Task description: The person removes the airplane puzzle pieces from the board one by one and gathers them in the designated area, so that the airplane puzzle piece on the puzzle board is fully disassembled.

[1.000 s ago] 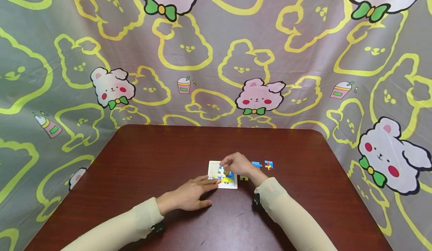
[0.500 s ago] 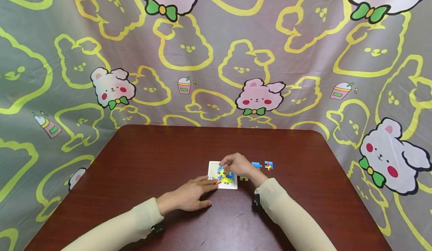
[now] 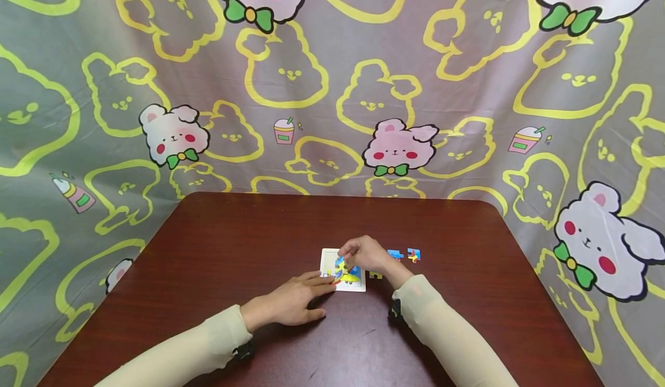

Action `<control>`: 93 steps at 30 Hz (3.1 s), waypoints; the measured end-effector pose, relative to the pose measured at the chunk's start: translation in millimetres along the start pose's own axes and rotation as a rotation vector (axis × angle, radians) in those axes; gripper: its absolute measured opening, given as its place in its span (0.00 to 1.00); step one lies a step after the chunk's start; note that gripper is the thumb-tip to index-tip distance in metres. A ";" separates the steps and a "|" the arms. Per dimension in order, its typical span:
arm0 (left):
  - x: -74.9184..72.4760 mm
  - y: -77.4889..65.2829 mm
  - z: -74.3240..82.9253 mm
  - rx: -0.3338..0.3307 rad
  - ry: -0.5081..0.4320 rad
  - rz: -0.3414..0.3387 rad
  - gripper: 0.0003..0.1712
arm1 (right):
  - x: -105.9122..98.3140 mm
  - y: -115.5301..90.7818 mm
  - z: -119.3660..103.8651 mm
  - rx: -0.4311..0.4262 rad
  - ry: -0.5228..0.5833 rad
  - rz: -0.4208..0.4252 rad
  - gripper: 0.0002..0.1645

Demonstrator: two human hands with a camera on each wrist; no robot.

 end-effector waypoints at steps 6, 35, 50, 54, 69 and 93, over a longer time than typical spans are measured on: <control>-0.1 -0.5 0.5 0.000 -0.002 0.000 0.34 | -3.1 -0.9 3.5 0.004 -0.003 0.008 0.13; 1.7 1.3 -1.1 0.005 -0.010 0.009 0.34 | -47.6 -26.2 21.1 0.043 0.026 0.025 0.14; 0.7 1.1 -1.3 -0.015 -0.022 0.001 0.34 | -70.6 -43.0 42.5 0.086 0.019 0.024 0.14; 1.0 1.1 -1.4 -0.022 -0.027 -0.001 0.34 | -77.1 -47.7 47.9 0.079 0.016 0.019 0.14; 0.7 1.1 -0.6 -0.013 -0.022 0.005 0.33 | -86.9 -58.6 64.7 0.099 0.024 -0.004 0.14; -0.2 0.9 -0.2 -0.019 -0.020 0.002 0.34 | -87.6 -63.9 65.4 0.122 -0.007 0.004 0.14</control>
Point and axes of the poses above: each hand's wrist, its own y-axis towards the middle knuckle, its own x-axis out of the palm, z = x × y, the point moved 3 cm from there along y, towards the middle knuckle, and after that the axes turned 2 degrees about -y, right-handed, at the moved point
